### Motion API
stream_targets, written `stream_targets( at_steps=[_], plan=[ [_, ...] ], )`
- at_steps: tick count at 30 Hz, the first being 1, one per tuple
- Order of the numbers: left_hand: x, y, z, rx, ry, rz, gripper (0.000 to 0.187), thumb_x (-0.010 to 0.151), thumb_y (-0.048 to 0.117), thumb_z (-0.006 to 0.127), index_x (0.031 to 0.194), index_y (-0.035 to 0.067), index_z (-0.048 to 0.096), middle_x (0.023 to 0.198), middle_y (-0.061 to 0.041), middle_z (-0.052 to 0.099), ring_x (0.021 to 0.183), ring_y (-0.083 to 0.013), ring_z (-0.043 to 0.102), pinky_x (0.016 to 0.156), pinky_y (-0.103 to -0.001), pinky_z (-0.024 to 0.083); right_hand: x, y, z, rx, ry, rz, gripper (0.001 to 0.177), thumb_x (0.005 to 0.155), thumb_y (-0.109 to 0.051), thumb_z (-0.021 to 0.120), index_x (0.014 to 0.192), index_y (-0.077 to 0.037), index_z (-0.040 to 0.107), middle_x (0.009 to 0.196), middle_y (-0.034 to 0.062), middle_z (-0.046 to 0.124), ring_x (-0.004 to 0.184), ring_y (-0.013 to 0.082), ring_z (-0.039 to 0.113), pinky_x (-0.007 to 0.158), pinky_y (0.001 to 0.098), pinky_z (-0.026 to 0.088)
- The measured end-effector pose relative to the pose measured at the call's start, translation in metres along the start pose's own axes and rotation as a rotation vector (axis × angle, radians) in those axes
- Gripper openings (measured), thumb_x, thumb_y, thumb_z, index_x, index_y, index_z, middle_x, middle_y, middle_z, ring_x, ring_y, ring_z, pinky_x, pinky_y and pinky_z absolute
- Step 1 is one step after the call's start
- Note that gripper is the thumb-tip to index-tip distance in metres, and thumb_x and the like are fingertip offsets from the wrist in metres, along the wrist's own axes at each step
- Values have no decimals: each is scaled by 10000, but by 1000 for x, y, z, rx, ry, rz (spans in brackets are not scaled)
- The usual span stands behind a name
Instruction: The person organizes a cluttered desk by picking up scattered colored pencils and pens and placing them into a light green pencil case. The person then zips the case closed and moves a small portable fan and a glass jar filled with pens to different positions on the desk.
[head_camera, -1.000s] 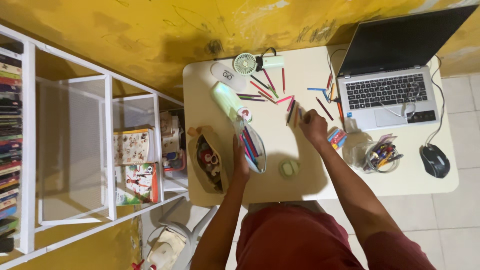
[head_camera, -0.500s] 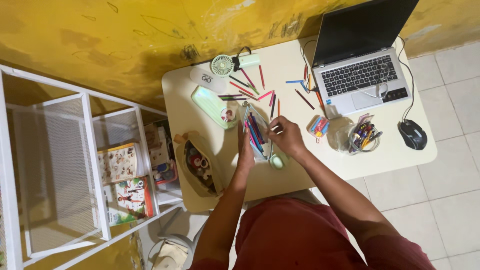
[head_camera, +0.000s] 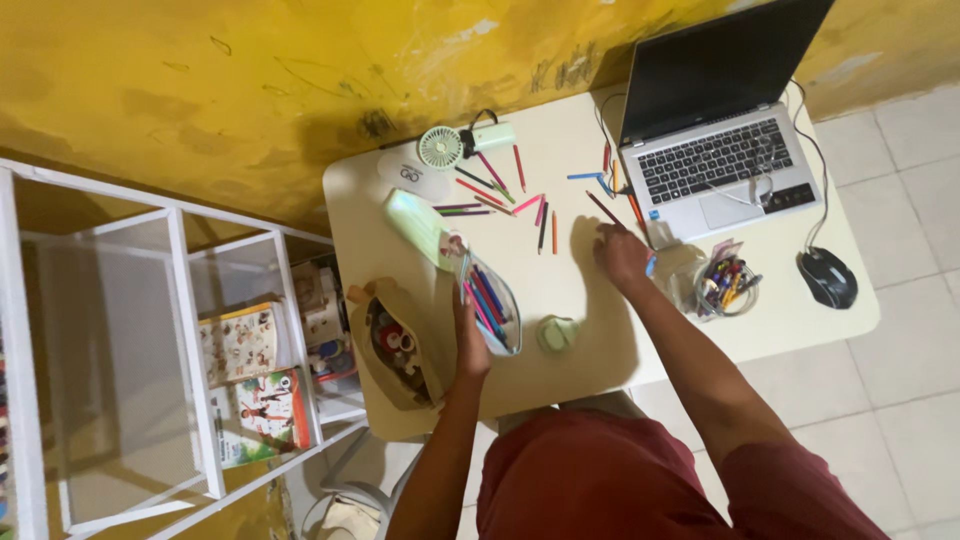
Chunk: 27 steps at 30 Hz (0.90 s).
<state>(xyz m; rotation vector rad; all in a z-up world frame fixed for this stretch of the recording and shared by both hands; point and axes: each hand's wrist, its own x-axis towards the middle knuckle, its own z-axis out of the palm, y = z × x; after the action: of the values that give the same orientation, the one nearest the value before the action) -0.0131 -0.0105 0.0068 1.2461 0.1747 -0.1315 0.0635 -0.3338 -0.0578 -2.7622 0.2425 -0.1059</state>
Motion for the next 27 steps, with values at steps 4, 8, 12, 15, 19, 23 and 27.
stream_targets(
  at_steps=[4,8,12,15,19,23,27],
  plan=[
    [-4,-18,-18,-20,53,5,670,1088,373,371,1635,35,184,1677,-172,278,1541,-266,284,1255,-398,227,34,20,12,-342,-123,-26,361,905,-118,631,1266,-101,626,1108,126,707,1006,308,709,792,398,591],
    [-12,-29,-33,-26,161,-25,669,1088,370,381,1635,35,192,1674,-166,290,1537,-262,295,1253,-393,234,49,27,22,-549,-231,-79,407,854,-156,636,1253,-105,576,1212,103,657,1107,282,676,810,351,600],
    [-11,-31,-38,-54,226,-45,668,1087,367,391,1635,36,200,1671,-160,302,1533,-258,306,1251,-389,242,51,18,24,-357,-126,-40,182,1035,-114,595,1214,-94,618,1118,145,696,1013,311,713,778,417,595],
    [1,-20,-28,-64,213,-41,667,1087,365,398,1635,36,206,1668,-156,311,1530,-256,314,1249,-386,248,44,-12,5,-48,-112,66,210,975,-81,658,1184,-74,644,1026,155,725,912,319,724,771,436,577],
    [19,-1,-3,-64,131,-31,667,1086,362,407,1635,36,213,1665,-150,323,1527,-252,324,1248,-381,256,-9,-72,-38,718,-218,158,244,912,-5,695,1146,-44,635,906,93,739,808,168,706,729,305,564],
    [30,12,22,-26,-34,90,653,1103,364,400,1639,26,242,1665,-158,353,1533,-254,341,1257,-374,261,-59,-133,-71,1090,-402,93,290,833,31,702,1112,-22,644,917,57,703,797,125,684,698,252,578],
    [39,13,43,-244,-102,-10,664,1088,349,436,1631,16,250,1574,-221,412,1417,-323,431,1181,-428,357,-68,-174,-102,903,-325,56,263,858,-20,759,1096,-12,646,905,64,732,824,112,701,741,266,577]
  ],
)
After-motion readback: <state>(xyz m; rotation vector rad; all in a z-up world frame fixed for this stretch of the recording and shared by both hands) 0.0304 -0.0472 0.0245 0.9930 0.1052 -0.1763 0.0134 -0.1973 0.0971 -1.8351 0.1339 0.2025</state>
